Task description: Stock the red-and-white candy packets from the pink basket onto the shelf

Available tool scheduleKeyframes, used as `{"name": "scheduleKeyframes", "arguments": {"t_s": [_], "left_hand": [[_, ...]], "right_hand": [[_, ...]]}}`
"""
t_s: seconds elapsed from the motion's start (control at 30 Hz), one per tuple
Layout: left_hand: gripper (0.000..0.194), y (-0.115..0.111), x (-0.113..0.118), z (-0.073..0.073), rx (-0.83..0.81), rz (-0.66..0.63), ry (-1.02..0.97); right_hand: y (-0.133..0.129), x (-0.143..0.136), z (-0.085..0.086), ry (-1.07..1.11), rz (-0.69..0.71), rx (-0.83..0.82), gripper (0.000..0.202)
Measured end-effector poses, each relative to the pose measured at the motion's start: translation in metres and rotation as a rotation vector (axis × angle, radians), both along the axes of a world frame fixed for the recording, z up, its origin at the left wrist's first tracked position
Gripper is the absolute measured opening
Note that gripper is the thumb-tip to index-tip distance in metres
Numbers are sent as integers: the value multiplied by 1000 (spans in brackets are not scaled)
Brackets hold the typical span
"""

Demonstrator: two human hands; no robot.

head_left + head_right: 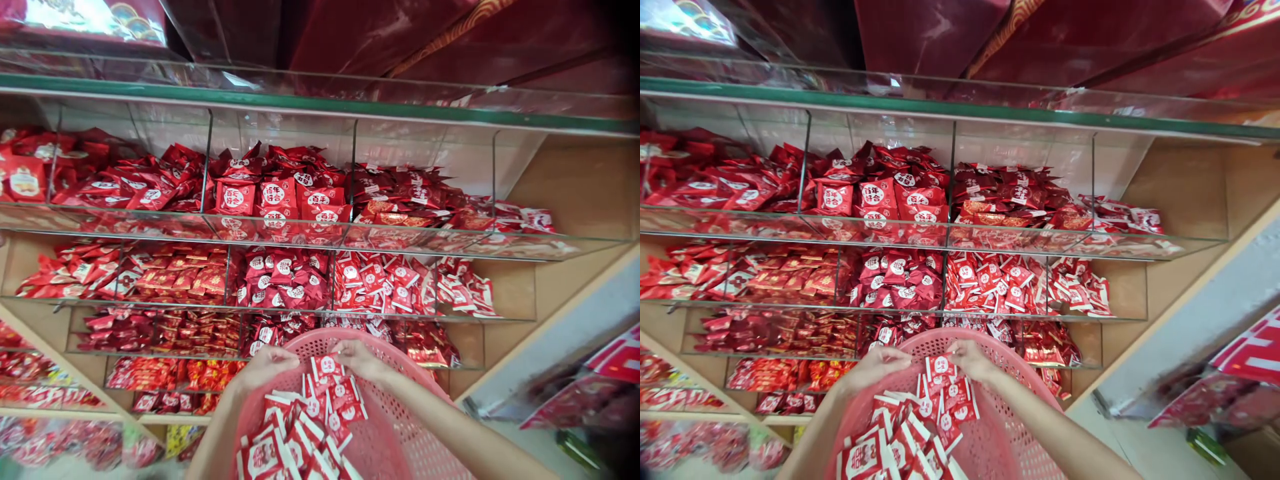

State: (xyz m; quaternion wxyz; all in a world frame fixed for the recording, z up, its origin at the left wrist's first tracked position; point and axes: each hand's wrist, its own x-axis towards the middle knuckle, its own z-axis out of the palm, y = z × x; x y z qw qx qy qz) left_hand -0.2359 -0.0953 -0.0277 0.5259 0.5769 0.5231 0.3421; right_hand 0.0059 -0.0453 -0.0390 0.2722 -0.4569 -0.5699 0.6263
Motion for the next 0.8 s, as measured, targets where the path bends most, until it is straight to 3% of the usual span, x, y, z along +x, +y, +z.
{"name": "scheduleKeyframes", "arguments": {"t_s": [0.1,0.23,0.33,0.4,0.53,0.67,0.8], "left_hand": [[38,0,1,2,-5,4,28],[37,-1,0,1,-9,0,29],[36,-2,-1,1,24,-27,36],[36,-3,-2,3,27,-14,46],[39,-4,0,8,11,17,62],[38,-3,-1,7,20,23,73],[39,0,-3,-1,26,1,84]], "right_hand": [[3,14,-5,-69,-54,27,20],[3,12,-15,-211,-78,57,12],[0,6,-16,-467,-66,293,5],[-4,5,-12,-711,-23,493,13],[-14,9,5,-1014,59,644,22],[-23,8,30,-1012,58,661,20],[-31,7,70,-953,74,788,23]]}}
